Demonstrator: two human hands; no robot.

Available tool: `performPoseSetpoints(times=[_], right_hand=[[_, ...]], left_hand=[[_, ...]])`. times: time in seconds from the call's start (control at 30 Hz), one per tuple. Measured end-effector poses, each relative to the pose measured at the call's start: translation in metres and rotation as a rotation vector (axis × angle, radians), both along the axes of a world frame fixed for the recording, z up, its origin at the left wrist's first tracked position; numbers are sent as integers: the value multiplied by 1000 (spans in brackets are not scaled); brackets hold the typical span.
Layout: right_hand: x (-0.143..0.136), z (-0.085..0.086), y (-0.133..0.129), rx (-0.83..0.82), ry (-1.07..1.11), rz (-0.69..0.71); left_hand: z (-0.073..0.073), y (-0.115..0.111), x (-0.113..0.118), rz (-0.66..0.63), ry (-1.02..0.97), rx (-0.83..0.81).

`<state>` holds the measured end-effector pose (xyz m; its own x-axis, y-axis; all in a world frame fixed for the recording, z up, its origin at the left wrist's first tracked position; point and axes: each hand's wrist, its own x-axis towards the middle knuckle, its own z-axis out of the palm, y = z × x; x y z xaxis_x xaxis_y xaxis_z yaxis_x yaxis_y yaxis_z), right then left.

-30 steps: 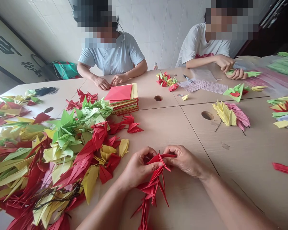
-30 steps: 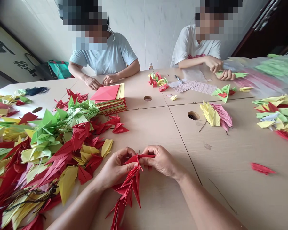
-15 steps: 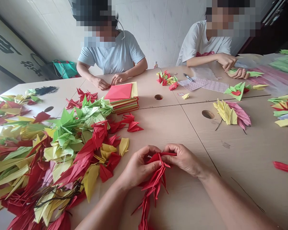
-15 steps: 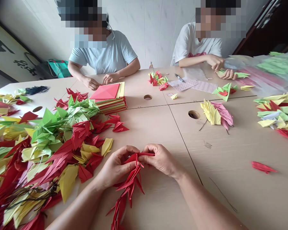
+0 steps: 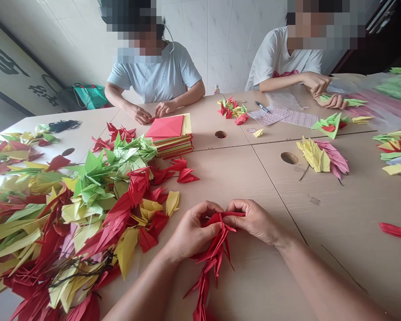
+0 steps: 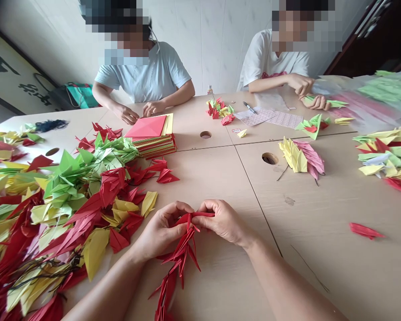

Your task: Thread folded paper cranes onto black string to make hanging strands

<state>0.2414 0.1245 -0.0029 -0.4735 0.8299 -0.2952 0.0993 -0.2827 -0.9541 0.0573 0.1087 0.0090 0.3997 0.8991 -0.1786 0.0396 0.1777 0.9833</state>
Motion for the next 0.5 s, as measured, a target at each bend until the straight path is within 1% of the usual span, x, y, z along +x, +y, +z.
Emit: performPoseSetpoints(times=[0.13,0.33,0.4,0.5], right_hand=[[0,-2,0,16,-16,16],[0,0,-1,27,-39,11],[0,1,-1,34,-44,8],[0,1,-2,40,-6,6]], left_hand=[[1,0,1,19,5,-2],[3,0,1,26,-32,-38],[2,0,1,28,-48,-52],[-3,1,1,54,-110,-78]])
